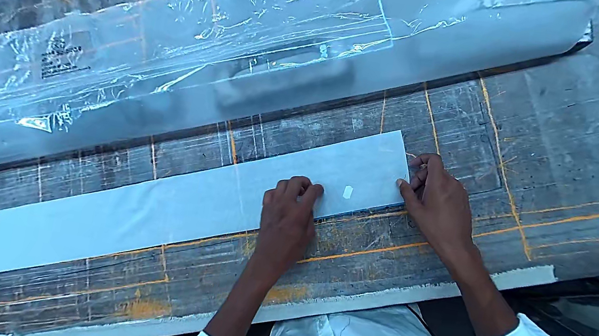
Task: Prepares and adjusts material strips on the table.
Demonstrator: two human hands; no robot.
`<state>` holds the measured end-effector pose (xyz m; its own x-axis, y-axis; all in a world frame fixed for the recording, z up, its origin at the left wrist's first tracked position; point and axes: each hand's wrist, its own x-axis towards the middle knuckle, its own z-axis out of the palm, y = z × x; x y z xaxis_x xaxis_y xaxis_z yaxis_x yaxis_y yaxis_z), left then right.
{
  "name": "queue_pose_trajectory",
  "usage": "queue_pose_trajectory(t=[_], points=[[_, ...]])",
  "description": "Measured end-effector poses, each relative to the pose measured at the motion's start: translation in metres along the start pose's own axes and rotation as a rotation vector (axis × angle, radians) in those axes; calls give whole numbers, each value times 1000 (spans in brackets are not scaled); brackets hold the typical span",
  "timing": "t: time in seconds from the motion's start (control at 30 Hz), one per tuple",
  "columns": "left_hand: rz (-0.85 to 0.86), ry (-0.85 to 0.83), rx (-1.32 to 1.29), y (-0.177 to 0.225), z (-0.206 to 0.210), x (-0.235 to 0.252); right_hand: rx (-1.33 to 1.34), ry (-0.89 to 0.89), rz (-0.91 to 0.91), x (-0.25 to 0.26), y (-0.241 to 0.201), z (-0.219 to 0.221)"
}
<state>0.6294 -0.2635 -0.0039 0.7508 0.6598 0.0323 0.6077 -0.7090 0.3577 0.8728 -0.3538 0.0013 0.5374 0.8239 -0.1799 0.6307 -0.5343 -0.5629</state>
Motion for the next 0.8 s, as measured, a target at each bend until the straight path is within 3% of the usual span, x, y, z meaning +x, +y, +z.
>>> queue_pose_trajectory(t=[0.1, 0.2, 0.37, 0.47, 0.57, 0.7, 0.8], points=[[43, -42, -25, 20, 4, 10, 29, 119, -51, -1, 2, 0], [94, -65, -80, 38, 3, 12, 74, 250, -232, 4, -3, 2], [77, -48, -172, 46, -11, 11, 116, 84, -527, 12, -41, 25], [-109, 46, -107, -2, -30, -5, 30, -4, -599, 21, -43, 49], [-418, 180, 27, -73, -46, -24, -41, 0, -556, 25, -31, 57], [-819, 159, 107, -139, -70, -58, -60, 43, -506, 27, -30, 59], [-830, 137, 86, -163, -77, -64, -89, 96, -470, 25, -39, 62]])
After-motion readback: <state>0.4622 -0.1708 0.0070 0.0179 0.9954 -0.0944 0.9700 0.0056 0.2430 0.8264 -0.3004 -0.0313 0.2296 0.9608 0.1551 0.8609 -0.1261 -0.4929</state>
